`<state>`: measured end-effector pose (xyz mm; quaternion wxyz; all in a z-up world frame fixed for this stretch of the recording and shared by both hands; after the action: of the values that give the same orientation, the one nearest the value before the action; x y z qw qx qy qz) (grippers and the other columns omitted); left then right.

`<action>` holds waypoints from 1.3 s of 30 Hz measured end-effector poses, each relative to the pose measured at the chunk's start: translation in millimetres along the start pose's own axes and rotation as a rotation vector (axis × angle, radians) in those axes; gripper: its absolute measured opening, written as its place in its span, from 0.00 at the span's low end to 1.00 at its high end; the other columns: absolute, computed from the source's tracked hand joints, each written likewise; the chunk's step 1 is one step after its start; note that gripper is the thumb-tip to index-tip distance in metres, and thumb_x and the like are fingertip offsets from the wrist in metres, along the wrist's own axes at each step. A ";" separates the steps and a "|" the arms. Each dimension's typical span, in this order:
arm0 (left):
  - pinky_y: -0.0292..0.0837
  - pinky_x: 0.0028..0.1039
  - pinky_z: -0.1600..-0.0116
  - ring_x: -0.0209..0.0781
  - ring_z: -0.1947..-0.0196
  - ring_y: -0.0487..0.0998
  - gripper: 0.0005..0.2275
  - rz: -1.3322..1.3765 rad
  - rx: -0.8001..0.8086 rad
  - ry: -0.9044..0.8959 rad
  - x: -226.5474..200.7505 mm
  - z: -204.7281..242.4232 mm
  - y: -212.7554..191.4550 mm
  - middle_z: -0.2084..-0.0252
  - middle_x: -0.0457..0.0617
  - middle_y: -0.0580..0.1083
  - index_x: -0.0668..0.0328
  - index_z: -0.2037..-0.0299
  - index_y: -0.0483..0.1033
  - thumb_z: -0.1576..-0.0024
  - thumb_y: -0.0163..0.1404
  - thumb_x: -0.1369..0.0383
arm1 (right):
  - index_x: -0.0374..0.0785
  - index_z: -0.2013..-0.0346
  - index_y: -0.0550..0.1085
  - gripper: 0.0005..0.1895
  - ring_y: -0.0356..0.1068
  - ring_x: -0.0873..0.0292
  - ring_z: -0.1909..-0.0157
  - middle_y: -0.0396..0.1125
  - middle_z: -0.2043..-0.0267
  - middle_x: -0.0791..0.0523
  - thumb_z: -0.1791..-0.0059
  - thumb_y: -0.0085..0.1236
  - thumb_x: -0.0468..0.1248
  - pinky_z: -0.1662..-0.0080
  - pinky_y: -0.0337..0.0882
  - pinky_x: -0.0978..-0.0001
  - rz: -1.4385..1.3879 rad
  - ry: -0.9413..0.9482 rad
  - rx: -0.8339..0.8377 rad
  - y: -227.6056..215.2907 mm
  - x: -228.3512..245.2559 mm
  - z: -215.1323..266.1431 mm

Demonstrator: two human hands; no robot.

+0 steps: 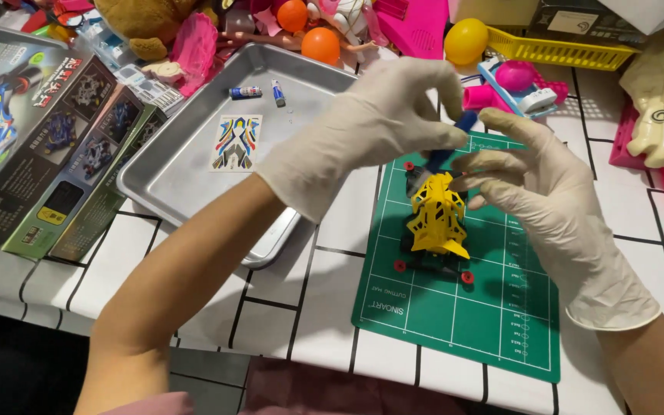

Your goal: The person assembles a model car on a green cutting mat. They insert batteries into the chassis, attach a yellow body shell, and secure red wheels using a screwdriver. The person also attaches a yellow spoiler to the rear of the car.

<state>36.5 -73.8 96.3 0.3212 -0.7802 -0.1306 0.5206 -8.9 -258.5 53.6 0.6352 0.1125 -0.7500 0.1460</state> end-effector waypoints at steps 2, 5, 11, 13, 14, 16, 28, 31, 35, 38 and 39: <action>0.83 0.22 0.71 0.31 0.75 0.84 0.14 0.038 0.022 -0.036 -9.7 -10.4 22.5 0.70 0.42 0.82 0.47 0.62 0.73 0.51 0.66 0.64 | 0.35 0.26 0.56 0.44 0.76 0.50 0.55 0.70 0.51 0.47 0.55 0.59 0.37 0.58 0.79 0.62 -0.087 -0.014 0.041 -3.3 -5.0 0.2; 0.82 0.25 0.77 0.34 0.81 0.82 0.19 0.093 0.036 -0.085 -16.3 -21.0 42.4 0.76 0.43 0.78 0.47 0.61 0.65 0.52 0.67 0.64 | 0.36 0.24 0.54 0.47 0.75 0.50 0.55 0.68 0.47 0.48 0.56 0.60 0.37 0.59 0.80 0.60 -0.172 -0.050 0.022 -5.0 -5.3 -0.3; 0.77 0.28 0.71 0.33 0.77 0.79 0.23 -0.084 -0.061 -0.035 -13.6 -13.3 23.3 0.75 0.40 0.79 0.43 0.58 0.65 0.53 0.68 0.55 | 0.38 0.31 0.63 0.36 0.76 0.51 0.58 0.71 0.58 0.48 0.54 0.59 0.28 0.58 0.82 0.60 -0.079 -0.007 -0.098 -16.1 -5.1 -2.7; 0.74 0.27 0.72 0.30 0.78 0.76 0.22 -0.134 -0.120 0.044 0.5 0.8 -4.1 0.78 0.37 0.78 0.42 0.58 0.65 0.51 0.66 0.51 | 0.38 0.32 0.63 0.34 0.76 0.49 0.57 0.70 0.57 0.45 0.54 0.59 0.30 0.57 0.81 0.60 -0.053 0.015 -0.110 -19.2 -2.3 -2.8; 0.71 0.30 0.71 0.34 0.75 0.77 0.11 -0.266 -0.097 0.067 13.2 7.4 -20.1 0.73 0.39 0.79 0.45 0.62 0.73 0.49 0.62 0.59 | 0.42 0.31 0.61 0.35 0.76 0.49 0.58 0.69 0.56 0.43 0.53 0.58 0.33 0.57 0.79 0.62 -0.051 0.005 -0.116 -23.3 -2.8 -4.0; 0.69 0.33 0.70 0.38 0.72 0.78 0.02 -0.398 -0.070 0.086 32.6 25.8 -48.7 0.69 0.41 0.79 0.47 0.66 0.82 0.47 0.58 0.67 | 0.45 0.30 0.59 0.35 0.75 0.49 0.60 0.68 0.54 0.41 0.52 0.57 0.36 0.56 0.78 0.63 -0.052 -0.001 -0.120 -28.8 -3.8 -5.4; 0.77 0.25 0.52 0.37 0.60 0.81 0.08 -0.487 0.200 -0.500 151.9 93.6 -71.2 0.62 0.40 0.84 0.47 0.60 0.88 0.49 0.63 0.70 | 0.45 0.25 0.55 0.34 0.72 0.51 0.43 0.64 0.46 0.46 0.45 0.52 0.32 0.43 0.81 0.59 0.012 -0.079 -0.155 -33.7 -0.1 -8.0; 0.74 0.28 0.55 0.39 0.61 0.80 0.05 -0.545 0.151 -0.418 161.2 91.4 -68.8 0.64 0.40 0.83 0.44 0.66 0.88 0.52 0.66 0.66 | 0.45 0.24 0.55 0.34 0.73 0.47 0.48 0.66 0.47 0.43 0.45 0.51 0.32 0.47 0.79 0.61 0.025 -0.052 -0.146 -36.1 -2.2 -8.9; 0.76 0.31 0.55 0.42 0.60 0.80 0.04 -0.518 0.105 -0.327 155.5 83.3 -61.3 0.62 0.44 0.82 0.48 0.63 0.85 0.47 0.60 0.67 | 0.44 0.24 0.53 0.36 0.72 0.47 0.43 0.63 0.45 0.45 0.46 0.51 0.31 0.45 0.80 0.55 0.040 -0.096 -0.125 -37.8 -0.9 -8.9; 0.80 0.26 0.56 0.37 0.63 0.81 0.05 -0.205 -0.004 -0.147 98.2 70.6 -39.5 0.64 0.44 0.82 0.51 0.63 0.83 0.47 0.59 0.72 | 0.41 0.26 0.53 0.37 0.71 0.47 0.43 0.60 0.44 0.45 0.49 0.53 0.33 0.45 0.81 0.52 0.041 -0.133 -0.113 -30.2 4.6 -8.4; 0.83 0.20 0.58 0.32 0.65 0.82 0.05 0.061 -0.042 -0.034 66.7 67.5 -31.4 0.66 0.44 0.82 0.53 0.65 0.83 0.47 0.60 0.75 | 0.39 0.28 0.53 0.37 0.70 0.48 0.43 0.59 0.43 0.44 0.50 0.55 0.33 0.44 0.81 0.49 0.033 -0.146 -0.118 -27.2 6.5 -8.4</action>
<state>8.5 10.7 50.7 0.2865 -0.7813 -0.1230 0.5407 7.4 -280.7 63.3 0.5818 0.0729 -0.8034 0.1032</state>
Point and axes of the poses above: each hand's wrist, its own z-axis away from the middle knuckle, its own y-axis out of the palm, x = y × z, the point moved 5 cm from there along -z, towards the middle knuckle
